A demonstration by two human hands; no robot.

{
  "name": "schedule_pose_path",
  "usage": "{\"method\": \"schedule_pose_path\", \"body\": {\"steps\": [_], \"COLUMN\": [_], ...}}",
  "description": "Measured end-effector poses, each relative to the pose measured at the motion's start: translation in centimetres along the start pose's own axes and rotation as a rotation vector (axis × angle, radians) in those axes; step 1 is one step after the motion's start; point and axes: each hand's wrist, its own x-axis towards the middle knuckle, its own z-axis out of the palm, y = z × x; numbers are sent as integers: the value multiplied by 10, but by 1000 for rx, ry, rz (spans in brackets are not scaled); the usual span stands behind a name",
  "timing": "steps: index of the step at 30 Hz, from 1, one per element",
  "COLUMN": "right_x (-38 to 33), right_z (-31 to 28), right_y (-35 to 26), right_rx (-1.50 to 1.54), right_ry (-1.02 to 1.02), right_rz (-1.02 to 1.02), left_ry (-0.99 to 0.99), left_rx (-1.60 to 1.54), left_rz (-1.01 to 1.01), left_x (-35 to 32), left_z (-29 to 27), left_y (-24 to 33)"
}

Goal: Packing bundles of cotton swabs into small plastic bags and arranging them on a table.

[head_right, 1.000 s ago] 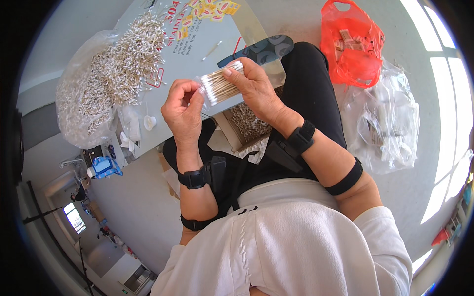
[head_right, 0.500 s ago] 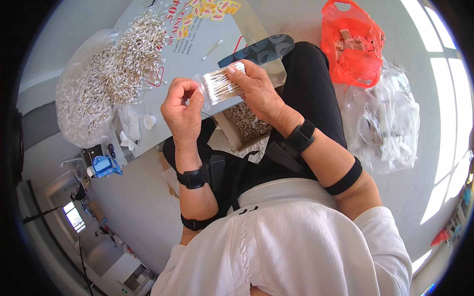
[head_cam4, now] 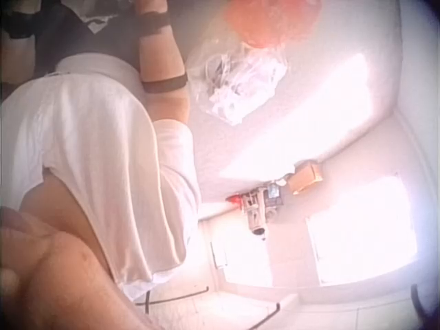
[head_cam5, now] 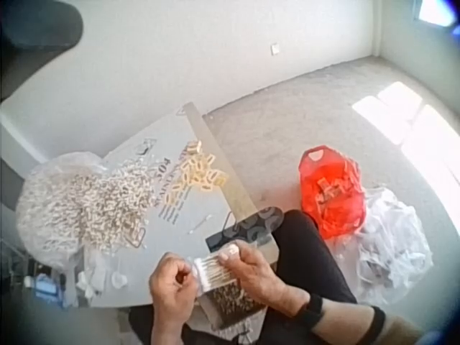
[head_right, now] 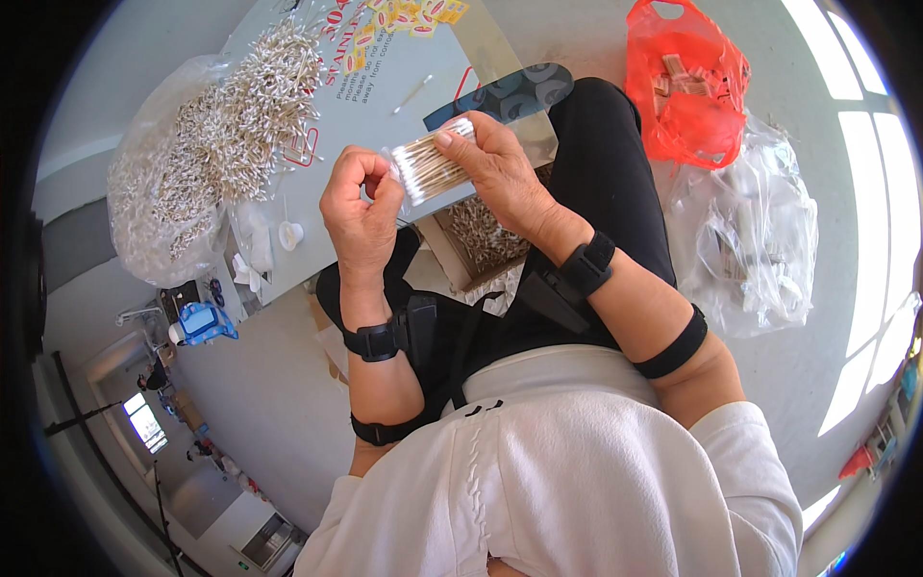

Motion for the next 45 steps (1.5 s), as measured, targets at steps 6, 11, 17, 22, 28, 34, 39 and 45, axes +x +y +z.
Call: {"method": "schedule_pose_path", "body": {"steps": [6,11,17,22,28,34,39,45], "right_x": [0,1,1,3,3,2,2,7], "right_z": [-1,-2,-4,-9,-8,-6,-6,-20], "right_y": [3,7,7,8,7,6,5,7], "right_rx": [142,246,248,303,305,227,273,344], "right_ry": [-16,-29,-21,-37,-47,-20,4,2], "right_rz": [41,91,84,92,82,81,109,103], "left_ry": [27,48,57,79,44,26,36,98], "left_rx": [-73,-247,-293,-415,-200,-38,16,-76], "left_rz": [-24,-99,-98,-160,-13,37,68,23], "left_x": [-2,-7,-9,-8,-4,-1,0,1], "left_z": [2,3,4,2,-1,1,0,-8], "left_y": [0,-6,-7,-7,-9,-1,1,-2]}}
